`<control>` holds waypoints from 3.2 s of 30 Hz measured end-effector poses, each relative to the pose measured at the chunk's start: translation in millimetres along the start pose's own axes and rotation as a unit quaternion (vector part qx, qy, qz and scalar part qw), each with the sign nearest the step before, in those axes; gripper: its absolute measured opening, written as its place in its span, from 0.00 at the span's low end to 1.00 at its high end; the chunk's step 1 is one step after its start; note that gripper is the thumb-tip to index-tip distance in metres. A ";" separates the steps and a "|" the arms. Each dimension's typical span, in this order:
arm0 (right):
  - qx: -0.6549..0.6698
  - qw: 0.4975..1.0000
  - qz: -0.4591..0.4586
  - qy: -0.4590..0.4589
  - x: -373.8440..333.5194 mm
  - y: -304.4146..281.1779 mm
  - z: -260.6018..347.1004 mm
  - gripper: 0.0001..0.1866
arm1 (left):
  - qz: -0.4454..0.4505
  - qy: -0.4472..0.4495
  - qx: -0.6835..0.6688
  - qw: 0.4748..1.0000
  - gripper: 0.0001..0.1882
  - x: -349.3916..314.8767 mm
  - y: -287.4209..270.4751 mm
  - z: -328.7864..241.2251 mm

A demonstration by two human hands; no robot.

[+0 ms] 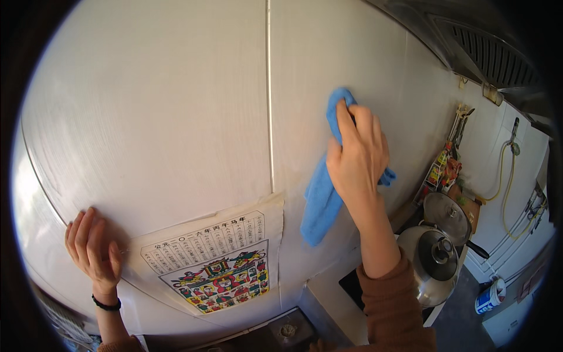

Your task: The person wipes the kitchen wall and a wall-mounted water heater with a blue cloth. They move around the small kitchen, cleaning the wall near the sink and stove, then proceed to wipe the front and sides of the water heater.

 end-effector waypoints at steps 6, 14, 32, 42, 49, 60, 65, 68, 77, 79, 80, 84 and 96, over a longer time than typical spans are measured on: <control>0.015 0.998 0.025 -0.051 -30.9 -11.7 18.3 0.22 | -0.008 0.007 0.003 1.000 0.17 1.9 -2.3 -2.0; 0.023 0.998 0.033 -0.043 -8.6 -16.6 22.5 0.24 | -0.008 0.004 0.000 1.000 0.16 4.5 -1.9 -3.4; 0.006 0.993 0.089 -0.075 -48.5 -17.8 16.1 0.23 | -0.016 0.007 -0.022 1.000 0.16 10.0 0.4 -5.3; 0.043 0.997 0.064 -0.015 -67.1 15.5 6.9 0.26 | 0.012 0.002 -0.018 1.000 0.17 -1.0 0.9 3.0; -0.014 0.986 0.092 0.137 -27.7 42.8 -84.5 0.24 | 0.000 0.001 -0.020 1.000 0.18 -0.8 -2.1 0.0; -0.035 0.982 0.094 0.161 -28.4 50.2 -102.6 0.23 | -0.009 0.004 -0.016 1.000 0.17 1.6 0.7 -0.8; -0.032 0.988 0.072 0.134 -37.4 42.5 -79.5 0.23 | -0.005 -0.002 -0.017 1.000 0.16 2.3 -0.8 -1.3; 0.028 0.994 0.041 0.094 -51.6 37.2 -56.0 0.22 | -0.022 0.009 -0.027 0.999 0.15 8.7 -1.5 -5.5; 0.078 0.989 -0.104 0.069 105.4 15.7 -10.6 0.25 | -0.018 0.004 -0.030 0.999 0.15 10.9 -3.1 -7.3; 0.090 0.989 -0.114 0.012 109.3 6.6 10.0 0.24 | -0.013 0.003 -0.027 1.000 0.15 7.5 -5.6 -6.5; 0.098 0.990 -0.104 -0.001 109.4 4.5 7.2 0.24 | -0.013 0.004 -0.029 0.999 0.15 7.2 -6.0 -6.7; 0.093 0.989 -0.018 0.114 107.1 31.7 -61.6 0.24 | -0.017 0.006 -0.036 0.999 0.14 12.3 -7.6 -8.8; -0.007 0.997 0.001 0.083 117.6 21.4 -61.5 0.24 | -0.034 0.006 -0.041 0.999 0.12 16.2 -7.8 -11.0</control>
Point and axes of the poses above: each hand's wrist, its own x-axis towards the middle knuckle, its own y-axis out of the palm, z = x × y, the point moved 6 cm from there along x, towards the middle knuckle, and after that the axes turned 14 degrees about -x, right-handed, at the moved point
